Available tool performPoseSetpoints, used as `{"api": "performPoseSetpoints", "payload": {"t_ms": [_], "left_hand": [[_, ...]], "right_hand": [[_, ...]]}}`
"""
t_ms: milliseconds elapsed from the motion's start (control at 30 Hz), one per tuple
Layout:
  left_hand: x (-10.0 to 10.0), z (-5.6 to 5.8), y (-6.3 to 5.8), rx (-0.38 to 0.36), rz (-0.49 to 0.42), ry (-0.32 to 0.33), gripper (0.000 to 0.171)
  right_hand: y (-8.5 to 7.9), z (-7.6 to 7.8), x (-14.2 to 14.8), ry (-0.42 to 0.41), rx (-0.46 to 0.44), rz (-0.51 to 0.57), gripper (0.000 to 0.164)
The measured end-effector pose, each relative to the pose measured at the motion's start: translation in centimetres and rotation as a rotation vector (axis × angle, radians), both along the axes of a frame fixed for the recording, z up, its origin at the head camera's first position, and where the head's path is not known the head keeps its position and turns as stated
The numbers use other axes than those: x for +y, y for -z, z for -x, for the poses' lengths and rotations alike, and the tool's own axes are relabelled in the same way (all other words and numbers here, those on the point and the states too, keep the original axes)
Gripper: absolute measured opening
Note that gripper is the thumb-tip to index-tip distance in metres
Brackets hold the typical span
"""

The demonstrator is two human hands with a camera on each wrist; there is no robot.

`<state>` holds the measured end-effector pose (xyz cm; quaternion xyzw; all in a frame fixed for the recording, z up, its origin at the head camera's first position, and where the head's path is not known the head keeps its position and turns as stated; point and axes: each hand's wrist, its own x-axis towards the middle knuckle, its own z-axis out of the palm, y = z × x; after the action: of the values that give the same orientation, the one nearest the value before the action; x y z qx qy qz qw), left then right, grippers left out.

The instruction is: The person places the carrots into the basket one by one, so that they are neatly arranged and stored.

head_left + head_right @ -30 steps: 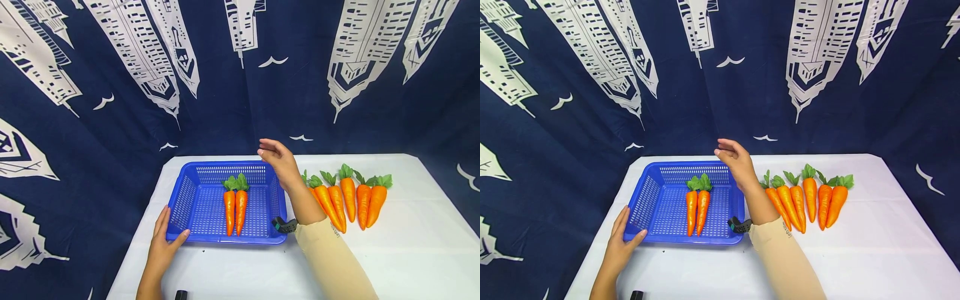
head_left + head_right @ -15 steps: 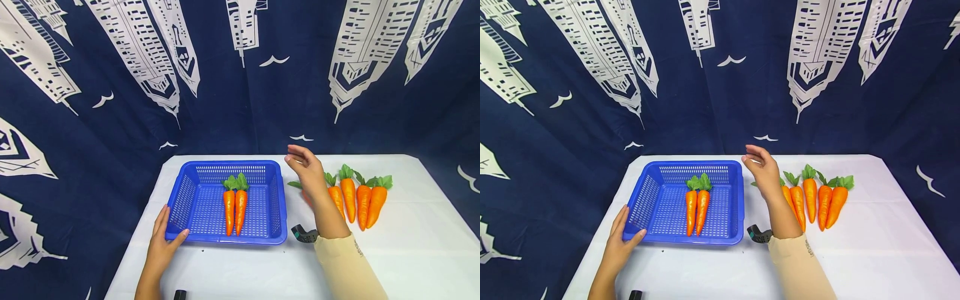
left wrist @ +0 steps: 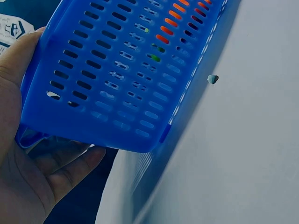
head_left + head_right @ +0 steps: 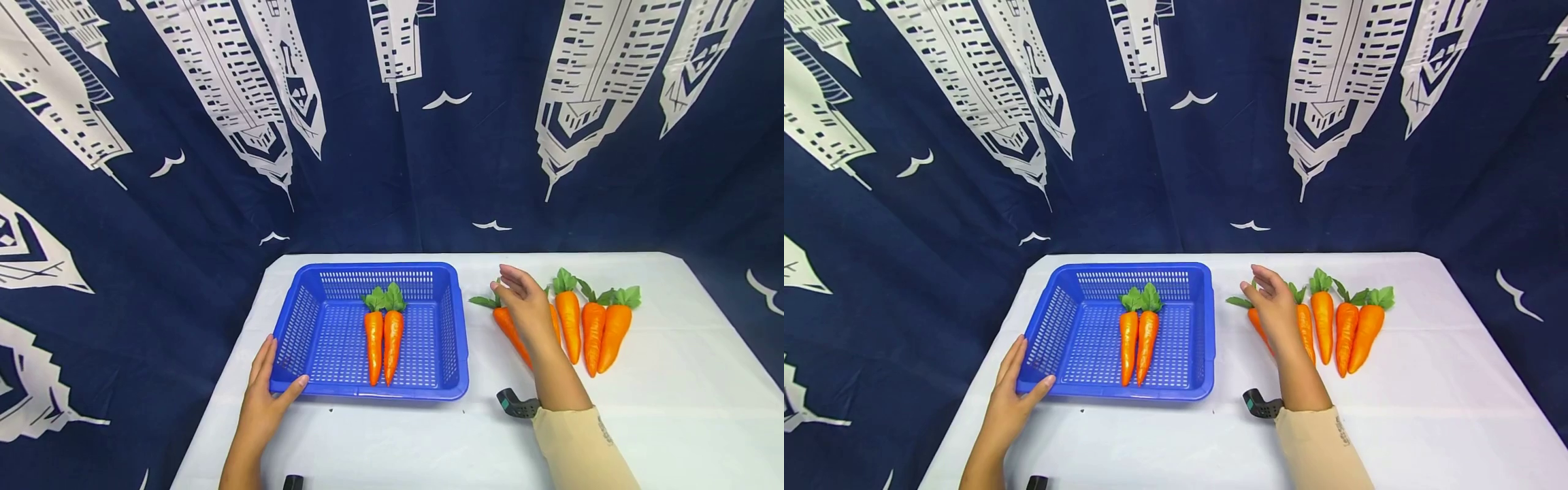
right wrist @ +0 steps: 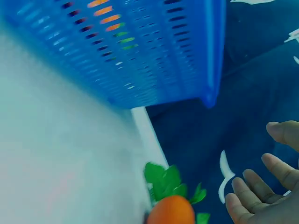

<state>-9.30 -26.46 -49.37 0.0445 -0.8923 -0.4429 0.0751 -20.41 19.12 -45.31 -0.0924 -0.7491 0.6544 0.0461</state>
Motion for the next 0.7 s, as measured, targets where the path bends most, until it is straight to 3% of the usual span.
{"api": "performPoseSetpoints", "payload": {"t_ms": [333,700], "left_hand": [[0.0,0.0,0.3,0.007,-0.009,-0.002,0.096],[0.0,0.1,0.1,0.003,-0.009,0.0,0.096]], "right_hand": [[2.9,-0.9,0.8,-0.05,-0.052,-0.103,0.065],[4.1,-2.1,1.2,-0.089,-0.114,-0.2,0.071]]}}
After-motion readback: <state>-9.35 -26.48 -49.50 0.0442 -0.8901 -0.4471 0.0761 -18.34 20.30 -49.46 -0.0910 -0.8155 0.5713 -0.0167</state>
